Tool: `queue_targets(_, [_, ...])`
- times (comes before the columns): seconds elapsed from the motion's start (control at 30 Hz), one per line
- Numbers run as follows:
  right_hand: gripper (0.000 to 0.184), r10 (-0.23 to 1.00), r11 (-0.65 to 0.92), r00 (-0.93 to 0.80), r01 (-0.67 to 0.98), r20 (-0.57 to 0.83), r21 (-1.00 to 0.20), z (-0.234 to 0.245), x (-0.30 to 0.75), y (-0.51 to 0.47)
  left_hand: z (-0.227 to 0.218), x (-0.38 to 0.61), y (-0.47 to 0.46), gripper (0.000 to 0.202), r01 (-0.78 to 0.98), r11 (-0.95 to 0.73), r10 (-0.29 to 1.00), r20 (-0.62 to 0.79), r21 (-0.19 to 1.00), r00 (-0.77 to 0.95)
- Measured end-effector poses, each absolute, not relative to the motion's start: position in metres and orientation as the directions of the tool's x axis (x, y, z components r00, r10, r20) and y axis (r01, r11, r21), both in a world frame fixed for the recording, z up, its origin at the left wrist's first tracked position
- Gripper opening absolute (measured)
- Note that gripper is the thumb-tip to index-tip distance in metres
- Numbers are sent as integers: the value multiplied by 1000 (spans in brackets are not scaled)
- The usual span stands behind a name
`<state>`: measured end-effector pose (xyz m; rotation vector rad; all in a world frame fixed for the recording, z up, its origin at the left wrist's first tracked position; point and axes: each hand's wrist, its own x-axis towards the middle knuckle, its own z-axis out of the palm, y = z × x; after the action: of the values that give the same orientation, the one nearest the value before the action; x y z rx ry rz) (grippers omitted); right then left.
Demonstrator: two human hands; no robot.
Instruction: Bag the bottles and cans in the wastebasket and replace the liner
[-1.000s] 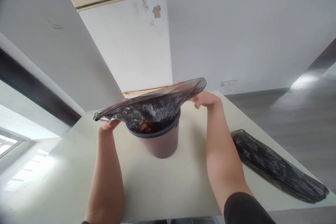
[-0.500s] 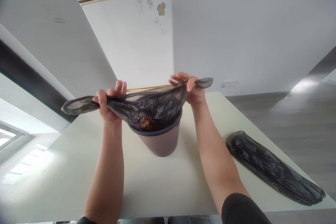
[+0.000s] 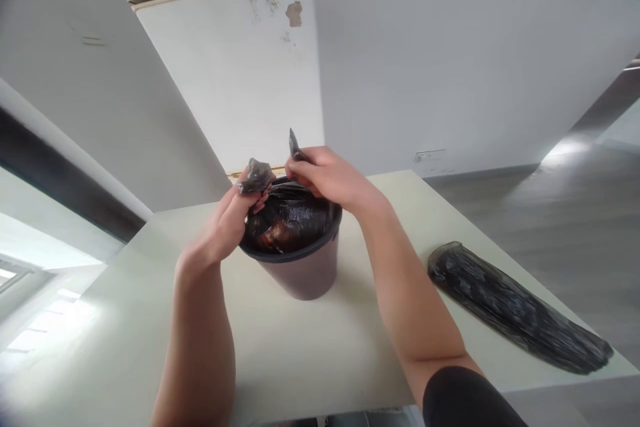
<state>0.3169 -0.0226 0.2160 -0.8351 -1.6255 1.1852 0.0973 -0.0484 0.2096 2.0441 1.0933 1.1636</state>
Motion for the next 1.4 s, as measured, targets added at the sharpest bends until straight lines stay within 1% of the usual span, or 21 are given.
queue_targets(0.07, [29,924,299,-273,83,267,-951,216,312,-23,212,97,-48,35,423,-557,826,421,715,375])
queue_targets(0.13, [27,926,331,-250,178,283,-927,217,311,-23,215,99,-48,31,460,-594,801,433,660,412])
queue_targets(0.2, [25,896,403,-312,274,315,-873,219,312,-25,216,103,-48,27,453,-625,780,475,636,408])
queue_targets(0.27, [20,847,483,-406,318,344,-816,219,312,-28,215,107,-47,25,395,-656,755,544,644,367])
queue_targets(0.33, [14,812,535,-454,326,367,-779,218,311,-31,213,111,-47,23,331,-666,746,585,668,320])
queue_targets(0.43, [11,774,576,-515,333,368,-746,214,309,-34,209,113,-48,21,287,-647,760,563,707,326])
queue_targets(0.53, [22,692,650,-601,277,400,-708,213,306,-36,209,114,-50,25,271,-627,772,538,730,339])
queue_targets(0.6, [28,668,667,-615,247,419,-703,216,304,-37,211,116,-52,27,250,-611,789,550,752,274])
queue_targets(0.73, [21,731,612,-569,300,378,-732,222,301,-39,215,123,-54,29,197,-582,813,571,789,114])
queue_targets(0.87, [11,810,535,-475,356,344,-766,224,305,-44,216,126,-54,26,233,-556,817,576,798,-23])
queue_targets(0.97, [21,856,484,-383,356,347,-799,226,310,-50,213,126,-53,22,288,-540,809,582,791,-82])
queue_targets(1.0, [21,857,486,-374,361,354,-796,228,312,-52,211,126,-53,20,309,-536,807,584,786,-87])
queue_targets(1.1, [9,836,531,-402,424,373,-734,232,313,-58,207,126,-51,18,370,-527,795,598,766,-106])
queue_targets(1.13, [11,834,542,-402,461,379,-703,232,312,-60,207,125,-50,19,386,-520,793,599,762,-115])
queue_targets(1.27, [28,829,557,-365,609,424,-565,231,303,-67,206,123,-48,28,425,-456,822,553,782,-136])
queue_targets(1.33, [30,816,568,-372,659,442,-493,229,299,-70,206,121,-47,31,434,-418,842,520,798,-145])
queue_targets(1.4, [28,803,576,-379,692,461,-435,227,296,-72,206,120,-46,34,457,-383,862,488,803,-135])
